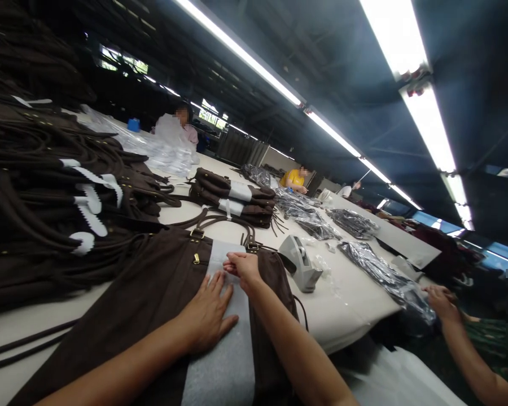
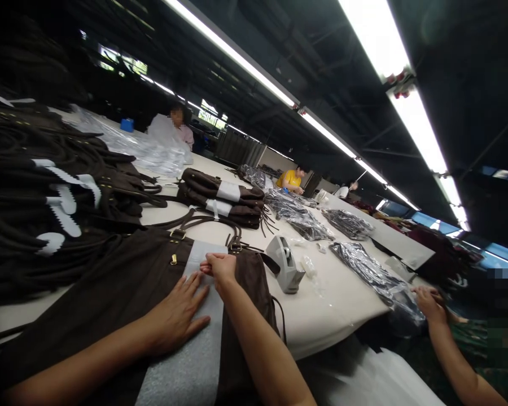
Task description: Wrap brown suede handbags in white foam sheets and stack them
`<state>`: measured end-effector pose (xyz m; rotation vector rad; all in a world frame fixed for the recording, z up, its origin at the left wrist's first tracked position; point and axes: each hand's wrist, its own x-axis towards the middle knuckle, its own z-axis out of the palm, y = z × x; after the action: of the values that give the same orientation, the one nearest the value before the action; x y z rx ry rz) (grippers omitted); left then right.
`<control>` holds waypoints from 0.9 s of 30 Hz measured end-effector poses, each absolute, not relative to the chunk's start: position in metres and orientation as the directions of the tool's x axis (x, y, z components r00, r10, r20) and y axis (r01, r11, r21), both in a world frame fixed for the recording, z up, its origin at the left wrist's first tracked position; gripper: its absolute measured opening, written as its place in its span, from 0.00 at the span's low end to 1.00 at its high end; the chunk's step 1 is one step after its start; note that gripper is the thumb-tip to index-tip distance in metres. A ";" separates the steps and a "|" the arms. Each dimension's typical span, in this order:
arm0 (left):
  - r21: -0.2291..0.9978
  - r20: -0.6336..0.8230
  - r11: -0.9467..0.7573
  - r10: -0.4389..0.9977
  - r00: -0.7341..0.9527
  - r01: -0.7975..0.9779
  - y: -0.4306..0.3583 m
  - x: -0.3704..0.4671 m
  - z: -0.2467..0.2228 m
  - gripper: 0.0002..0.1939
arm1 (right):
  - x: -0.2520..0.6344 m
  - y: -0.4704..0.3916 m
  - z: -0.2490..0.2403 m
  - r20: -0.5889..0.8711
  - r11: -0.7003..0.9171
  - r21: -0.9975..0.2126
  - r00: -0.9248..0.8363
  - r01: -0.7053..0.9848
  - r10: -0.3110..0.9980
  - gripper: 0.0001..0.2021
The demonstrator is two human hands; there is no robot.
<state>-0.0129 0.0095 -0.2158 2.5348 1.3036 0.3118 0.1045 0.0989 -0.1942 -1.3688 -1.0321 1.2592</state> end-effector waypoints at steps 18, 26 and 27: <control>0.399 0.110 -0.547 0.826 0.553 0.736 0.009 -0.010 -0.220 0.36 | 0.141 0.079 -0.176 -0.124 -0.125 -0.992 -0.175 0.005 0.977 0.27; 0.709 0.152 -0.315 0.942 0.299 0.631 0.024 -0.012 -0.217 0.19 | 0.156 0.047 -0.158 -0.122 -0.072 -0.989 -0.431 0.131 0.894 0.33; 0.721 0.136 -0.294 0.948 0.288 0.628 0.026 -0.013 -0.214 0.19 | 0.158 0.044 -0.158 -0.136 -0.074 -0.986 -0.460 0.151 0.877 0.34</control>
<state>-0.0130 0.0260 -0.2141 2.0155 1.4049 0.7660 0.1583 0.0439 -0.1579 -1.1186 -1.6142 1.5877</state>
